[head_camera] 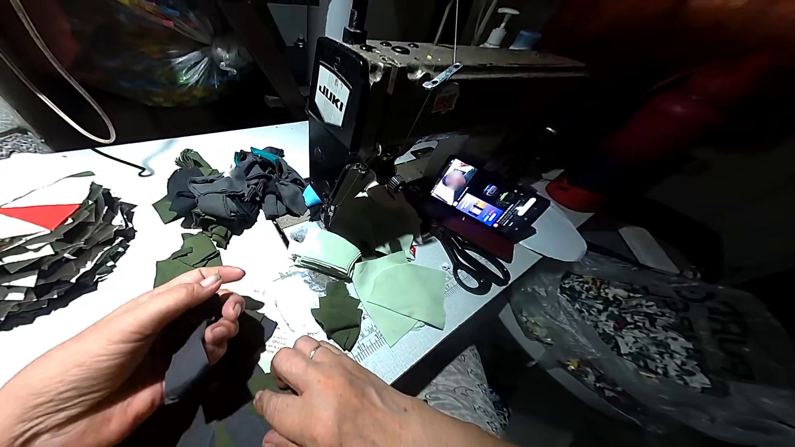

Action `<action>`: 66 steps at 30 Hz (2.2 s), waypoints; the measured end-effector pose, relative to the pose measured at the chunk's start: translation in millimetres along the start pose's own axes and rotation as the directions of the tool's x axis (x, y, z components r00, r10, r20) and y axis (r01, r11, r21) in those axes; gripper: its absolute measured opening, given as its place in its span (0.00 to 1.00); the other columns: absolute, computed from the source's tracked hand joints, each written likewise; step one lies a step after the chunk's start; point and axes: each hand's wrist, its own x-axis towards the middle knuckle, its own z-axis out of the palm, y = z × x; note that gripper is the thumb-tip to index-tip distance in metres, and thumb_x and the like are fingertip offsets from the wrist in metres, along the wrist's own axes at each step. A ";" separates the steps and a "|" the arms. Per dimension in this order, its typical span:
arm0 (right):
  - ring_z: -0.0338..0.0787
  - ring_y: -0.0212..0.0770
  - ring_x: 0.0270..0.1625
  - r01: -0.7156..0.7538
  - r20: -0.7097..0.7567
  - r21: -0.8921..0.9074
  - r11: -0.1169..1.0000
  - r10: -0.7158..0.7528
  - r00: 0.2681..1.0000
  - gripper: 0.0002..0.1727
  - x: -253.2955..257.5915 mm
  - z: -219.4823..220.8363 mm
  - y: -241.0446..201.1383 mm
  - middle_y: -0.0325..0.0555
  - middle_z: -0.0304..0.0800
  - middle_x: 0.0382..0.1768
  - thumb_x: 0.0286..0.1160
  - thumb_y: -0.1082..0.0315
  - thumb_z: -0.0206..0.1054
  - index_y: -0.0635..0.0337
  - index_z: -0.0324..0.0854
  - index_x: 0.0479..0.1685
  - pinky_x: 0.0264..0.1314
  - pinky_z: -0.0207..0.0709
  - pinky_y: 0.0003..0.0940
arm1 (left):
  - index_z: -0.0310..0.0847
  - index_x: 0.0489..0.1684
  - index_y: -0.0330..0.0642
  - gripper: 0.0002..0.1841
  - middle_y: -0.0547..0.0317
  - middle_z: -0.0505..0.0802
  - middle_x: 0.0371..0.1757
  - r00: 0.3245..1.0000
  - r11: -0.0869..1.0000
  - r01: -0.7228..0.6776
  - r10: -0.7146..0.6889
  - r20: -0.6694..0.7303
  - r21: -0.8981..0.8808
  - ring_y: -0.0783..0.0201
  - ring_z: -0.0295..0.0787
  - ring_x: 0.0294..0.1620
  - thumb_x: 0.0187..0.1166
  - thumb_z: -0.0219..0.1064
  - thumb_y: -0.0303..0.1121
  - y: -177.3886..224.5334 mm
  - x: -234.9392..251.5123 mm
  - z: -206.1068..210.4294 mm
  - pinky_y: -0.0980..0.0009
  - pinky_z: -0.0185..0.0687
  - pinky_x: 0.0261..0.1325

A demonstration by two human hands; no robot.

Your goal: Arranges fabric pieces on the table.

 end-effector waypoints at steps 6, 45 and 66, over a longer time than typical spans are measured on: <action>0.86 0.55 0.51 -0.020 0.029 0.010 1.000 0.020 0.999 0.14 0.7 -2.5 -1.8 0.54 0.86 0.45 0.83 0.60 0.65 0.60 0.92 0.48 0.51 0.81 0.45 | 0.79 0.65 0.38 0.17 0.49 0.90 0.44 0.999 0.958 -0.004 -0.007 -0.037 -0.286 0.64 0.93 0.37 0.82 0.53 0.27 -5.0 4.0 -4.2 0.74 0.92 0.38; 0.86 0.34 0.56 0.078 -0.436 0.039 0.996 -0.053 0.898 0.07 2.3 -3.7 9.1 0.40 0.89 0.47 0.81 0.64 0.70 0.57 0.91 0.46 0.59 0.82 0.27 | 0.65 0.84 0.43 0.27 0.36 0.87 0.67 0.993 0.887 0.077 -0.029 0.114 -0.455 0.43 0.89 0.65 0.89 0.48 0.44 -16.5 -13.5 30.3 0.53 0.86 0.66; 0.84 0.31 0.57 0.074 -0.393 0.059 0.996 -0.045 0.918 0.09 3.4 -4.5 11.0 0.39 0.86 0.48 0.83 0.65 0.64 0.57 0.89 0.46 0.58 0.80 0.25 | 0.68 0.80 0.43 0.25 0.37 0.88 0.66 0.994 0.894 0.104 -0.078 0.078 -0.437 0.47 0.90 0.64 0.88 0.51 0.44 -17.1 -13.8 32.0 0.57 0.87 0.63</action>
